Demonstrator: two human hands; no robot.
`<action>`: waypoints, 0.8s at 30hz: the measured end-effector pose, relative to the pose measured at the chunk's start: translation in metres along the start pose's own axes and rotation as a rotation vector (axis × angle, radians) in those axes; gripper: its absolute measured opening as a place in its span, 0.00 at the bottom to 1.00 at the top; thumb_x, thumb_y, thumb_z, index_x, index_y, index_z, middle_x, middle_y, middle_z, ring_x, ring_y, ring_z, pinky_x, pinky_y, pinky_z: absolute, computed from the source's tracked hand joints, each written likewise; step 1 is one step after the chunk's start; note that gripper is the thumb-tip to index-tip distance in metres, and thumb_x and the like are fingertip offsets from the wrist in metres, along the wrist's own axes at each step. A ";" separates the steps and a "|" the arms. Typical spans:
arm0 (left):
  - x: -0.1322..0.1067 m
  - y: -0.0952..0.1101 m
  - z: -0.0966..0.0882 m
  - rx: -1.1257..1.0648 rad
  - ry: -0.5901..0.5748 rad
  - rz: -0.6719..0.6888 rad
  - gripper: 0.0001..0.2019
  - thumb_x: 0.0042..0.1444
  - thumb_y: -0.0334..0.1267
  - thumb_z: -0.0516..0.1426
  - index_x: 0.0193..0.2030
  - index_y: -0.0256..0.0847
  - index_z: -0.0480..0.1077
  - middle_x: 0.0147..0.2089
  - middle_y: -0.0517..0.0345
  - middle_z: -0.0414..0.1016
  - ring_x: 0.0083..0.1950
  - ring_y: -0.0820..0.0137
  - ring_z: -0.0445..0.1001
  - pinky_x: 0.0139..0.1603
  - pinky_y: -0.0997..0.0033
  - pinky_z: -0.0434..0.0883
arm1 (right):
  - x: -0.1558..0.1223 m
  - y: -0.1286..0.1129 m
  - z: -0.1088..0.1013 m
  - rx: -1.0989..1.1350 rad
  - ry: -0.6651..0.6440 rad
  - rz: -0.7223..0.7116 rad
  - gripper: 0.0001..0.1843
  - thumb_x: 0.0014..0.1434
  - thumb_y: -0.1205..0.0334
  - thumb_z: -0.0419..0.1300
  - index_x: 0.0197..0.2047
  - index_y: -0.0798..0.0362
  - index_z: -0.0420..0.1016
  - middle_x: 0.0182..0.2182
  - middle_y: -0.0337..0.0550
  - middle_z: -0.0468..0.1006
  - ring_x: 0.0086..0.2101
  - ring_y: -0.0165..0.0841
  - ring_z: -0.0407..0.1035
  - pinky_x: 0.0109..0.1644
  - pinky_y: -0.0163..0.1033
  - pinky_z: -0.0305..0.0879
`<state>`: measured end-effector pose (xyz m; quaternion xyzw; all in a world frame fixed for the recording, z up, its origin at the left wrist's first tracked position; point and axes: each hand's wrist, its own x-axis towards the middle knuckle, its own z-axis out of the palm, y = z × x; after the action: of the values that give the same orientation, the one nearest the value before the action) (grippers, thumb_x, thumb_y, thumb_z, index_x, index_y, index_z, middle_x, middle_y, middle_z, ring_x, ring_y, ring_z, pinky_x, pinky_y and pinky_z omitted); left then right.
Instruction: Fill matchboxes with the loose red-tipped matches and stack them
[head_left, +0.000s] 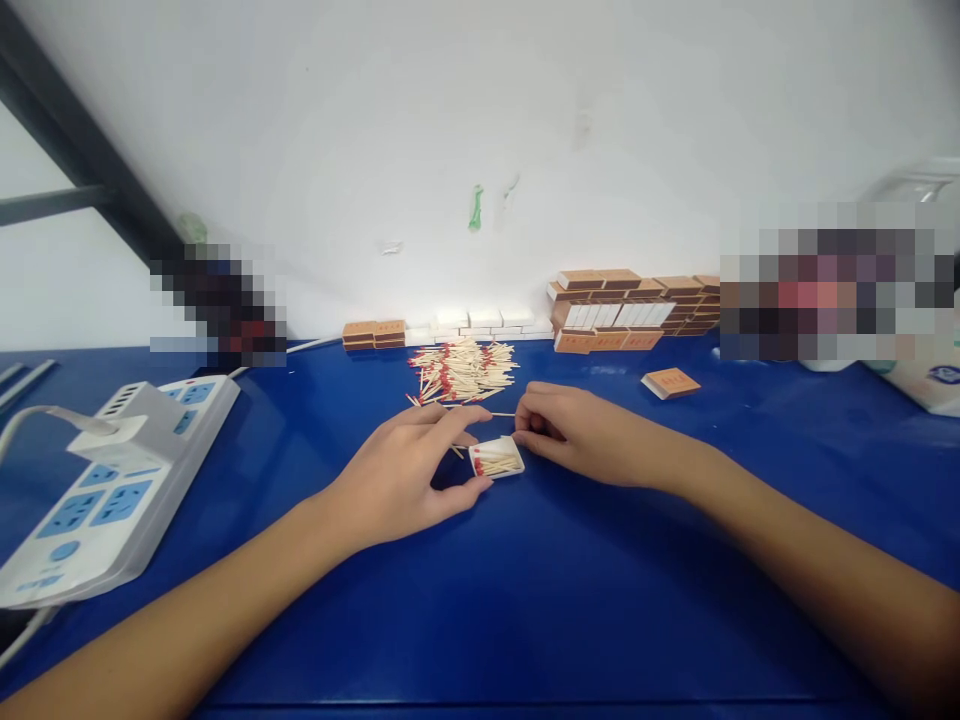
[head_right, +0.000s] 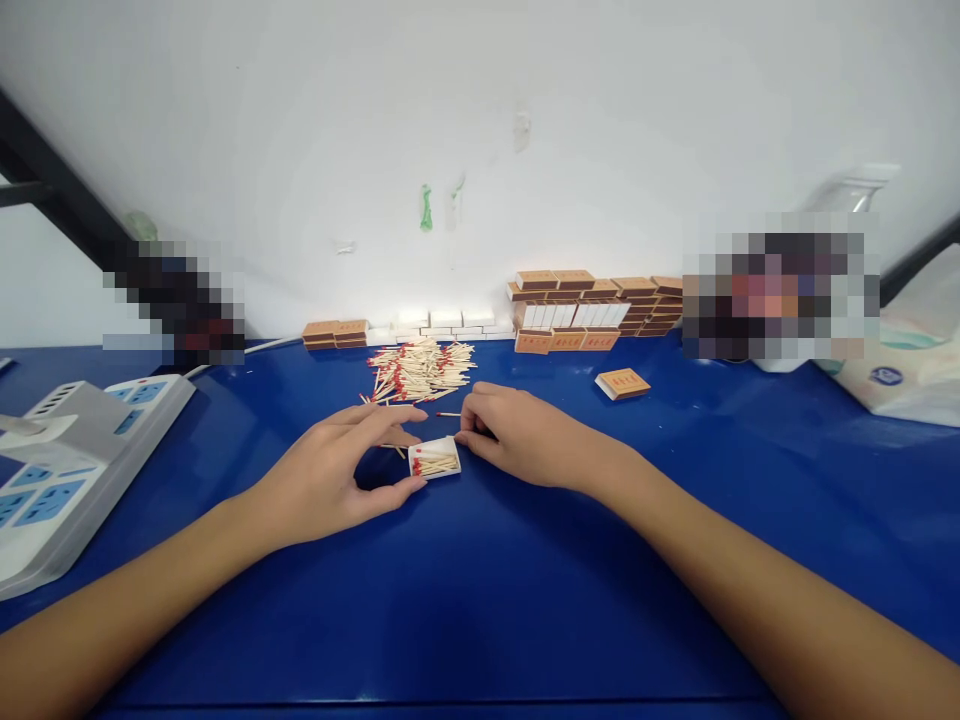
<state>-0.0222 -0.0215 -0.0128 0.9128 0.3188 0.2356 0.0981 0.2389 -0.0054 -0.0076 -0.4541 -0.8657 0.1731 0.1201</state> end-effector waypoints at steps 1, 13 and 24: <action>0.000 0.001 0.000 -0.005 -0.003 -0.002 0.26 0.61 0.42 0.64 0.64 0.45 0.64 0.48 0.57 0.84 0.54 0.60 0.81 0.59 0.54 0.75 | -0.001 0.000 -0.001 -0.027 0.010 0.018 0.11 0.70 0.56 0.56 0.37 0.52 0.72 0.38 0.45 0.76 0.33 0.33 0.68 0.37 0.39 0.61; -0.001 0.000 0.001 -0.008 -0.011 0.007 0.26 0.62 0.43 0.64 0.65 0.45 0.63 0.48 0.56 0.84 0.56 0.59 0.80 0.59 0.53 0.75 | 0.000 0.024 -0.009 0.002 -0.018 -0.042 0.08 0.71 0.58 0.55 0.44 0.49 0.75 0.41 0.44 0.74 0.36 0.34 0.68 0.39 0.39 0.62; -0.002 0.000 0.001 0.008 -0.012 0.020 0.26 0.62 0.43 0.63 0.65 0.45 0.63 0.49 0.56 0.83 0.54 0.59 0.80 0.57 0.54 0.76 | 0.008 -0.001 0.012 -0.089 0.151 0.024 0.07 0.71 0.59 0.56 0.42 0.52 0.70 0.42 0.46 0.74 0.36 0.35 0.68 0.38 0.39 0.61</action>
<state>-0.0226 -0.0226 -0.0145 0.9177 0.3099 0.2298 0.0942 0.2289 -0.0015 -0.0175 -0.4810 -0.8555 0.1012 0.1628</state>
